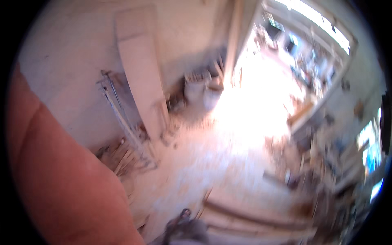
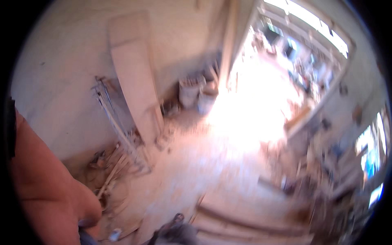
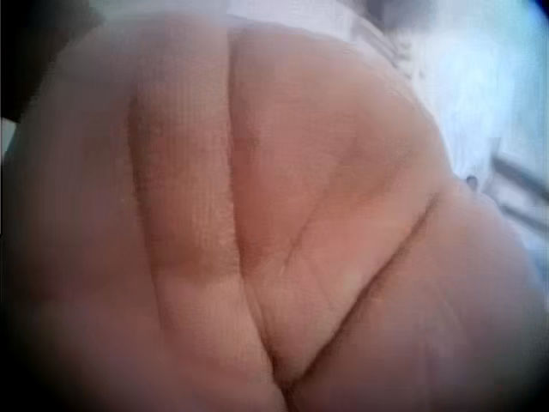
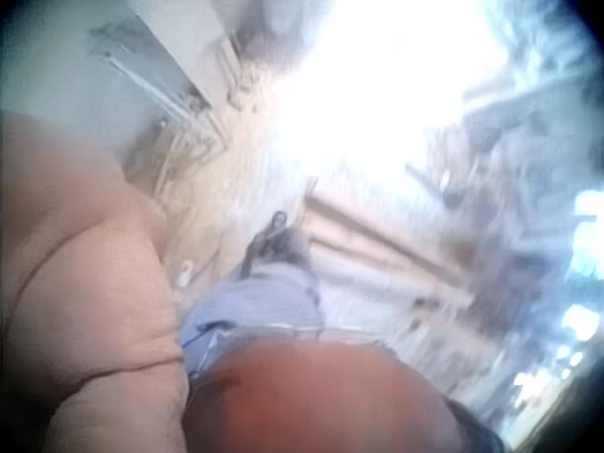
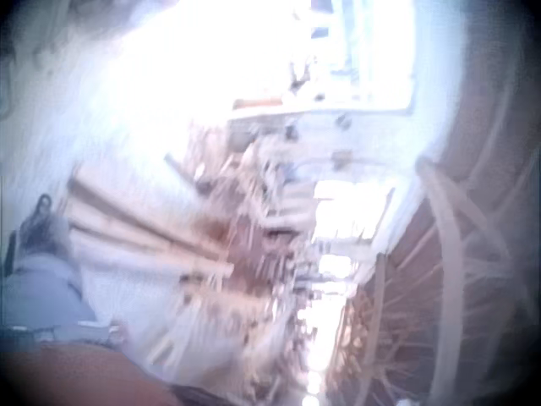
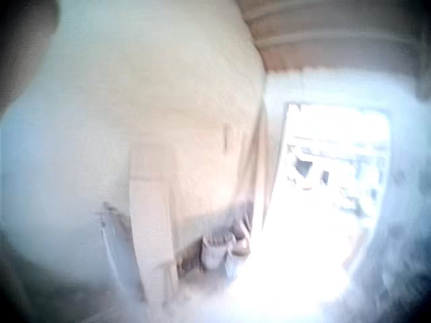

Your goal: The person carries a long wooden plank to a workbench, then uses a hammer and chisel to carve a mortise into a wooden frame. They repeatedly test fit a wooden dowel into the mortise, apply glue from a bucket, and continue hammering the dowel into place.

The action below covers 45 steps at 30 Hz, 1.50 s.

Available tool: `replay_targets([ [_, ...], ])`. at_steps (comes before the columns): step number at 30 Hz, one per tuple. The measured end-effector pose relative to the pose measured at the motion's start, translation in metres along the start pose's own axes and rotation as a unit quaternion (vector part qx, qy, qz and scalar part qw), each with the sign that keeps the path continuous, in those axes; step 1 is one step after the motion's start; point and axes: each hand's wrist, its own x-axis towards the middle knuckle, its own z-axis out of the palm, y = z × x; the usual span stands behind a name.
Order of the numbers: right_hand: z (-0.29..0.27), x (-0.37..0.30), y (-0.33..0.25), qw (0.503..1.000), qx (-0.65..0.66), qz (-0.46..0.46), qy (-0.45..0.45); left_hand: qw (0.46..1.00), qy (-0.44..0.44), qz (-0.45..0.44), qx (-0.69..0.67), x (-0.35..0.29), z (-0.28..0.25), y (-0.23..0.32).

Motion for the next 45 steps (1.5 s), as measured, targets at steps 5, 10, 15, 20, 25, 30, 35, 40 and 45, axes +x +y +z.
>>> replay_targets([
  [5,-0.062,0.099,-0.133,0.995,0.085,-0.005,0.042,0.995,0.054,-0.006,-0.087,-0.022,0.058,-0.152],
  [10,-0.023,0.133,-0.155,0.983,0.129,-0.116,0.052,0.979,-0.078,-0.131,-0.134,-0.032,0.116,-0.303],
  [15,-0.283,0.267,-0.257,0.963,0.061,-0.054,0.255,0.969,-0.132,-0.115,-0.172,0.040,0.200,-0.390],
  [20,-0.515,0.340,-0.340,0.914,0.230,-0.036,0.332,0.950,-0.181,-0.173,-0.188,0.076,0.253,-0.484],
  [25,-0.600,0.411,-0.411,0.939,0.220,-0.084,0.250,0.870,-0.258,-0.205,-0.366,0.077,0.323,-0.570],
  [30,-0.689,0.505,-0.465,0.984,0.104,-0.069,0.128,0.842,-0.342,-0.174,-0.379,0.116,0.370,-0.710],
  [35,-0.719,0.544,-0.406,0.945,0.171,0.142,0.242,0.818,-0.379,-0.139,-0.411,0.173,0.441,-0.870],
  [40,-0.616,0.556,-0.287,0.946,0.151,0.220,0.183,0.793,-0.341,-0.107,-0.494,0.200,0.534,-0.993],
  [45,-0.673,0.627,-0.338,0.985,0.011,0.144,-0.097,0.701,-0.228,-0.075,-0.672,0.158,0.640,-1.079],
])
